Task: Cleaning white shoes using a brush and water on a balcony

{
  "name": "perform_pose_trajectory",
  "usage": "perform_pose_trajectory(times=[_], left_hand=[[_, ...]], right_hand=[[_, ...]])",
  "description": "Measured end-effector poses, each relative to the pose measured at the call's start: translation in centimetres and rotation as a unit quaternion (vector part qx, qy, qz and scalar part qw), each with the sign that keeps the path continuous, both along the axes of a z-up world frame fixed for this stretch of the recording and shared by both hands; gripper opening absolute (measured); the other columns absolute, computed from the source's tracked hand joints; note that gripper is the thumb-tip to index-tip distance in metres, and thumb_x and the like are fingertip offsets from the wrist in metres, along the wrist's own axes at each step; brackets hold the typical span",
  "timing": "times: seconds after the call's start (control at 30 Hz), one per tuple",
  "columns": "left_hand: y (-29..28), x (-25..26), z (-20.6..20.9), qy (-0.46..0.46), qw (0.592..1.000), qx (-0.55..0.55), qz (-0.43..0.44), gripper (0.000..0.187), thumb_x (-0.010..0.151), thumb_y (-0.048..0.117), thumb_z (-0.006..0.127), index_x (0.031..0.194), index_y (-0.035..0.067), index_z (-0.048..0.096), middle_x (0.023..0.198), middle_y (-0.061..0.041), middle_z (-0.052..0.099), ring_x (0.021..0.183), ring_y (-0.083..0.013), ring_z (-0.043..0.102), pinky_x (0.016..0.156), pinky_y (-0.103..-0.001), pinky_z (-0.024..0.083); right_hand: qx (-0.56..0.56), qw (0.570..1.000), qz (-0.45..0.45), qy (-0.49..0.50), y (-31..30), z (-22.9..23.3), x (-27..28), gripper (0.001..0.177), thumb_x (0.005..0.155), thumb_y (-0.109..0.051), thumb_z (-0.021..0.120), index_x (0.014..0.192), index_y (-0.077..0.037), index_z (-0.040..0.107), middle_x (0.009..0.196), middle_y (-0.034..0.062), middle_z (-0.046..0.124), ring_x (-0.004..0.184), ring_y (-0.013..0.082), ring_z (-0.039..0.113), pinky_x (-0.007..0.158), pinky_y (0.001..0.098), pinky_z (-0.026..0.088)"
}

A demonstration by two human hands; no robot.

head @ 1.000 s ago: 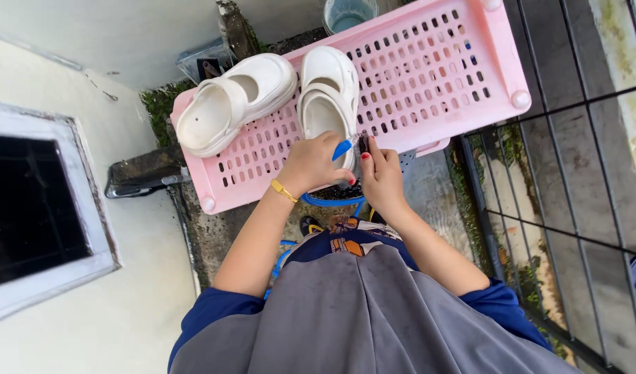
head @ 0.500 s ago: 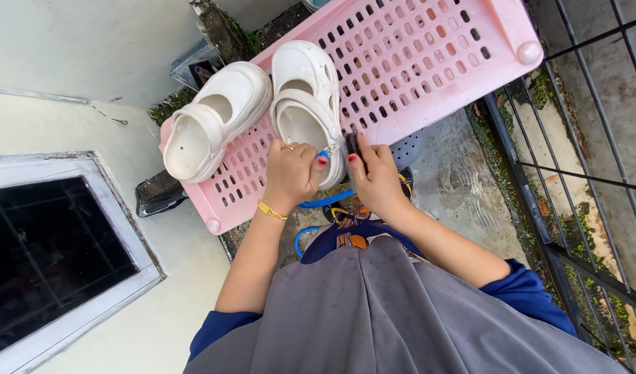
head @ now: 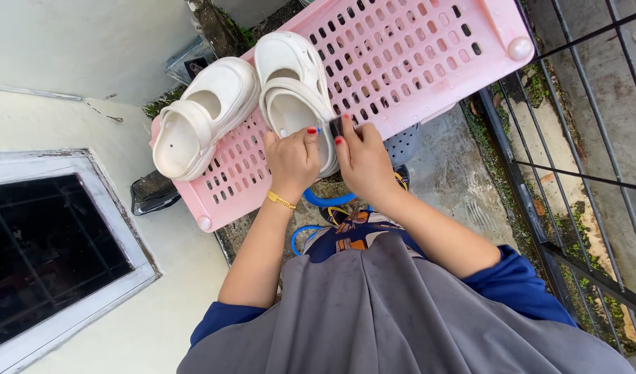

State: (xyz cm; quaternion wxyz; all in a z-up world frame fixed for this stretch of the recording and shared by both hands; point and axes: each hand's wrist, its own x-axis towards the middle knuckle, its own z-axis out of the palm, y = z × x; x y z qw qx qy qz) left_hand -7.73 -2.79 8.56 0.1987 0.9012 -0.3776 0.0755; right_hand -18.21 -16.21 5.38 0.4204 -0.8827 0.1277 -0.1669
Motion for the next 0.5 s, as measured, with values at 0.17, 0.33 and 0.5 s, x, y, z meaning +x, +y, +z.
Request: perform_pose_trajectory(times=[0.17,0.33,0.5], left_hand=[[-0.5,-0.3,-0.5,0.0,1.0,0.006,-0.021,0.053,0.109,0.037,0.038,0.062,0.019,0.054,0.048,-0.005,0.057,0.053,-0.0293,0.064,0.071,-0.036,0.034],[-0.5,0.1,-1.2,0.018,1.0,0.005,-0.004,0.058,0.11,0.036,0.035,0.059,0.018,0.053,0.049,-0.007,0.057,0.057,-0.0311,0.065,0.075,-0.035,0.034],[-0.4,-0.3,-1.2,0.028,0.999,-0.026,0.015,0.061,0.111,0.035,0.033,0.055,0.019,0.052,0.045,-0.002,0.056,0.052,-0.0256,0.062,0.075,-0.033,0.033]], right_hand=[[-0.108,0.991,-0.028,-0.078,0.9,-2.0,0.0,0.045,0.106,-0.018,0.053,0.143,0.008,0.055,0.097,0.0219,0.055,0.086,0.037,0.062,0.068,0.0373,0.055],[-0.128,0.981,-0.055,-0.132,0.8,-2.0,-0.6,0.042,0.106,-0.016,0.053,0.142,0.006,0.057,0.102,0.0245,0.055,0.091,0.0402,0.063,0.072,0.0413,0.058],[-0.195,0.971,-0.013,-0.137,2.4,-3.2,-4.4,0.044,0.101,-0.023,0.059,0.137,0.001,0.063,0.104,0.0235,0.057,0.089,0.035,0.062,0.071,0.0364,0.057]])
